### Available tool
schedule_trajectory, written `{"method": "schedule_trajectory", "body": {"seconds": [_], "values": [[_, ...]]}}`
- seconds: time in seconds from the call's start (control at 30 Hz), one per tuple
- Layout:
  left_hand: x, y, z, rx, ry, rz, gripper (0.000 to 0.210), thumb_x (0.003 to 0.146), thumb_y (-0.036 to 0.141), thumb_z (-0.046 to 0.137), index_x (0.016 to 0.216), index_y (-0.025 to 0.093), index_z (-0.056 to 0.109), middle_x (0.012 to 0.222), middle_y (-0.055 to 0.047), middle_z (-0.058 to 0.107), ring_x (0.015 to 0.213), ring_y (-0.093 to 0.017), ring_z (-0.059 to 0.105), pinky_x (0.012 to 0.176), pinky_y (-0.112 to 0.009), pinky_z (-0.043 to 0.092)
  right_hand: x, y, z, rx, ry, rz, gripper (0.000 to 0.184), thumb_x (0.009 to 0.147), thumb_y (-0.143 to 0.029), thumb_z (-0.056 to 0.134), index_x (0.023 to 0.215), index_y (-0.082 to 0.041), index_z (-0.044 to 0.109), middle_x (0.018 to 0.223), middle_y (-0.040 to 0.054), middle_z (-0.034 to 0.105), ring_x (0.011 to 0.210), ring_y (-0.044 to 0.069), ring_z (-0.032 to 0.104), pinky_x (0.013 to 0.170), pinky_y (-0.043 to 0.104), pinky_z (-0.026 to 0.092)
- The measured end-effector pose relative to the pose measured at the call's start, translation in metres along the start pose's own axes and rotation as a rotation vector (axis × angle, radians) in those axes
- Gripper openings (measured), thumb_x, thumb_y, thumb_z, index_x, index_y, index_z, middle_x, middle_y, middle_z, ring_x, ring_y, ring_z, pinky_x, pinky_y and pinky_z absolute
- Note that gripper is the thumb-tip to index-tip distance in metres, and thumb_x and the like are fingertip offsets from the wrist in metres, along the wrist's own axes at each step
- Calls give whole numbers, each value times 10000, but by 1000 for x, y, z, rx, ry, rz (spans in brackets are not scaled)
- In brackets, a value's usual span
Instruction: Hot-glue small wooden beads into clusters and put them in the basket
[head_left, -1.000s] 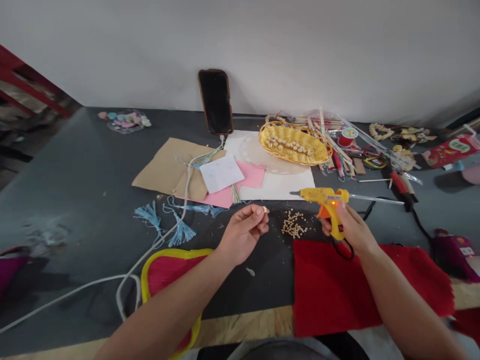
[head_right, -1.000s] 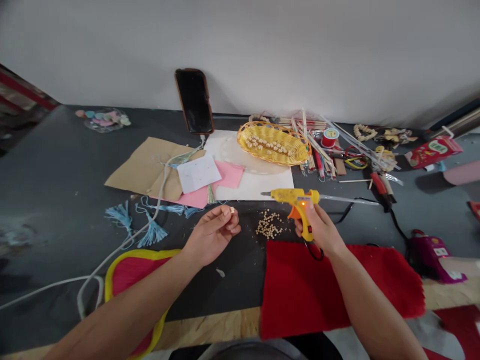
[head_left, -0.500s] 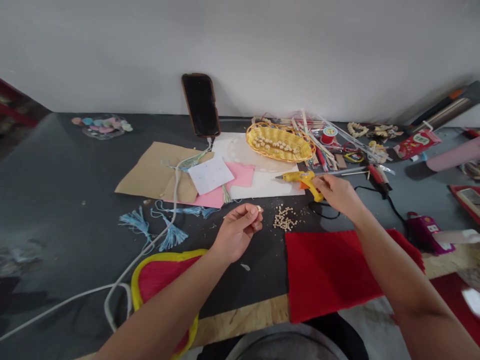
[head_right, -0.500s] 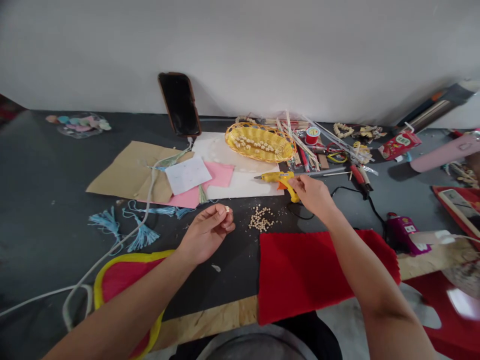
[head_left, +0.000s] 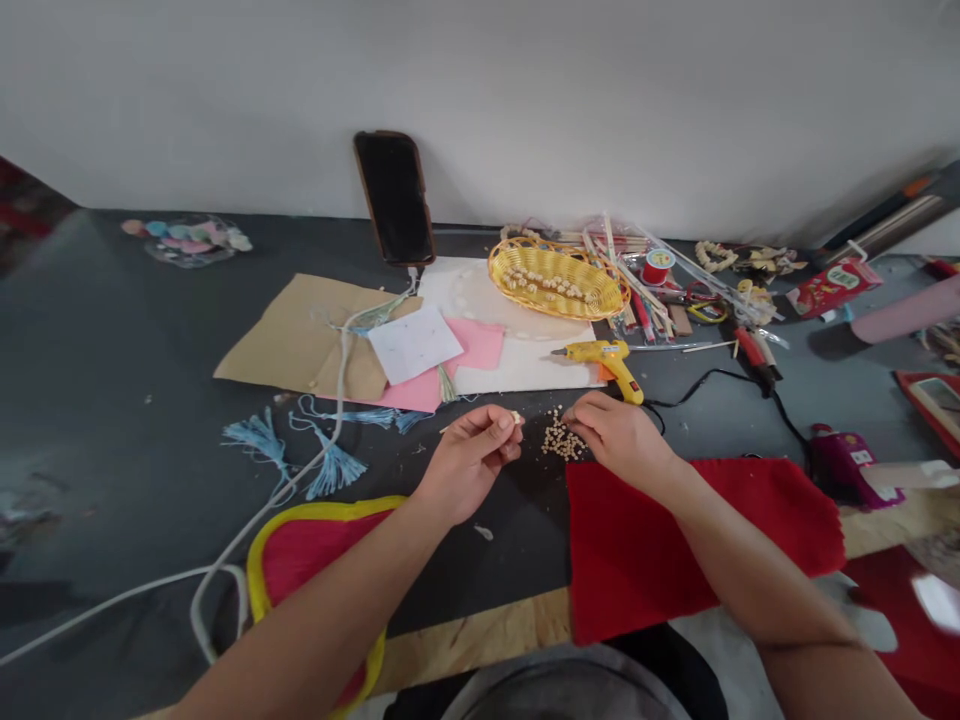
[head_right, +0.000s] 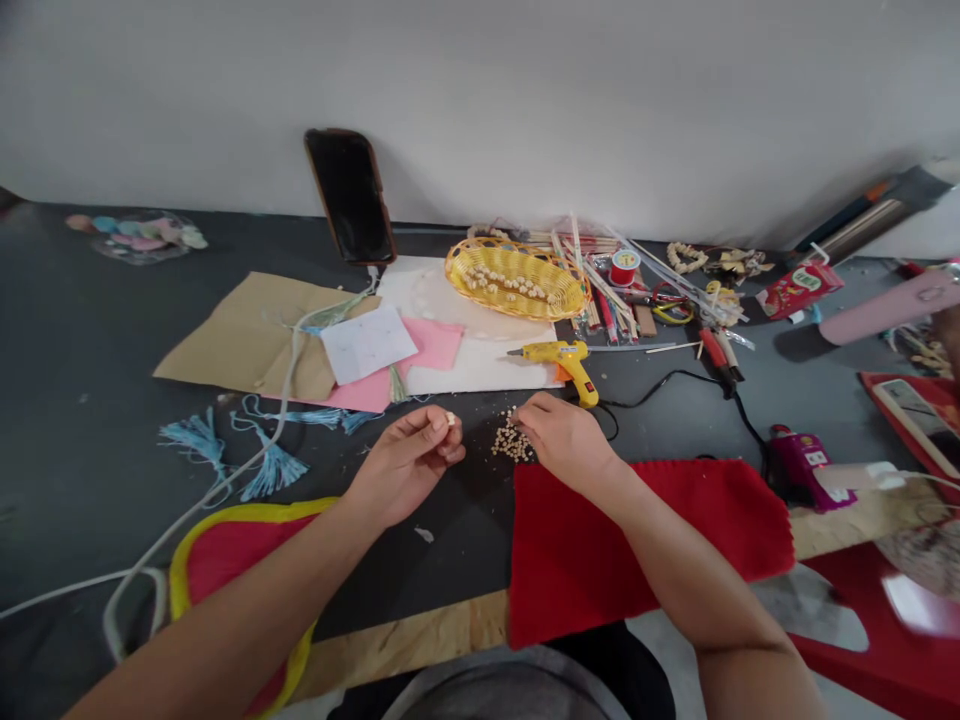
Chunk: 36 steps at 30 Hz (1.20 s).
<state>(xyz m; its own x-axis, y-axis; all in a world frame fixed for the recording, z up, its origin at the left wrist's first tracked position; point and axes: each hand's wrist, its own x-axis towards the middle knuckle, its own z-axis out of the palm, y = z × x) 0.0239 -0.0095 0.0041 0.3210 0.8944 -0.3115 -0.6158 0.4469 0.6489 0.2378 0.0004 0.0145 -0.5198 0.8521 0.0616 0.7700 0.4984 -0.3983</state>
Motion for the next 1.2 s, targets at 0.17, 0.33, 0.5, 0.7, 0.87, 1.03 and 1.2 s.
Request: {"method": "schedule_trajectory", "body": {"seconds": [0.17, 0.33, 0.5, 0.7, 0.87, 1.03, 1.2], "values": [[0, 0, 1, -2, -12, -6, 207, 666, 240, 799, 612, 138, 628, 656, 2, 578, 555, -69, 440, 535, -208, 349, 4, -1, 7, -154, -65, 16, 156, 933, -146, 467, 906, -184, 616, 953, 51, 635, 862, 155, 613, 713, 233, 447], [0, 0, 0, 6, -18, -5, 206, 659, 249, 802, 609, 140, 635, 643, 4, 571, 554, -72, 440, 538, -209, 355, 4, -5, 6, -187, -102, -3, 155, 925, -130, 469, 897, -182, 612, 944, 48, 630, 880, 148, 608, 721, 223, 436], [0, 0, 1, 11, -8, -8, 206, 655, 248, 806, 609, 141, 635, 643, 4, 575, 551, -72, 440, 536, -210, 354, 6, -8, 8, -275, -85, -25, 151, 924, -147, 475, 890, -176, 620, 904, 64, 625, 828, 170, 603, 676, 247, 434], [0, 0, 1, 24, -15, -6, 214, 664, 251, 802, 616, 139, 626, 615, 9, 577, 539, -67, 444, 538, -205, 355, 6, -9, 9, -232, 23, -32, 140, 912, -139, 486, 861, -161, 615, 876, 76, 638, 804, 192, 619, 650, 268, 471], [-4, -5, 4, 77, 7, -64, 234, 648, 294, 819, 641, 131, 651, 629, -8, 602, 543, -74, 464, 548, -212, 361, 1, -23, 9, 286, 398, -71, 116, 927, -201, 501, 861, -199, 596, 852, 49, 634, 811, 148, 625, 723, 256, 515], [-6, -9, 5, 111, -9, -104, 247, 650, 316, 819, 657, 126, 661, 613, -13, 604, 544, -82, 482, 551, -216, 363, -4, -39, 12, 404, 475, -136, 89, 895, -182, 544, 853, -215, 615, 814, 38, 629, 781, 150, 622, 691, 264, 523], [-7, -9, 6, 149, -21, -96, 252, 659, 336, 809, 653, 135, 657, 594, -5, 599, 552, -90, 490, 555, -220, 357, -4, -40, 14, 384, 481, -139, 87, 898, -201, 546, 853, -221, 618, 806, 38, 639, 752, 147, 630, 673, 262, 531]]}}
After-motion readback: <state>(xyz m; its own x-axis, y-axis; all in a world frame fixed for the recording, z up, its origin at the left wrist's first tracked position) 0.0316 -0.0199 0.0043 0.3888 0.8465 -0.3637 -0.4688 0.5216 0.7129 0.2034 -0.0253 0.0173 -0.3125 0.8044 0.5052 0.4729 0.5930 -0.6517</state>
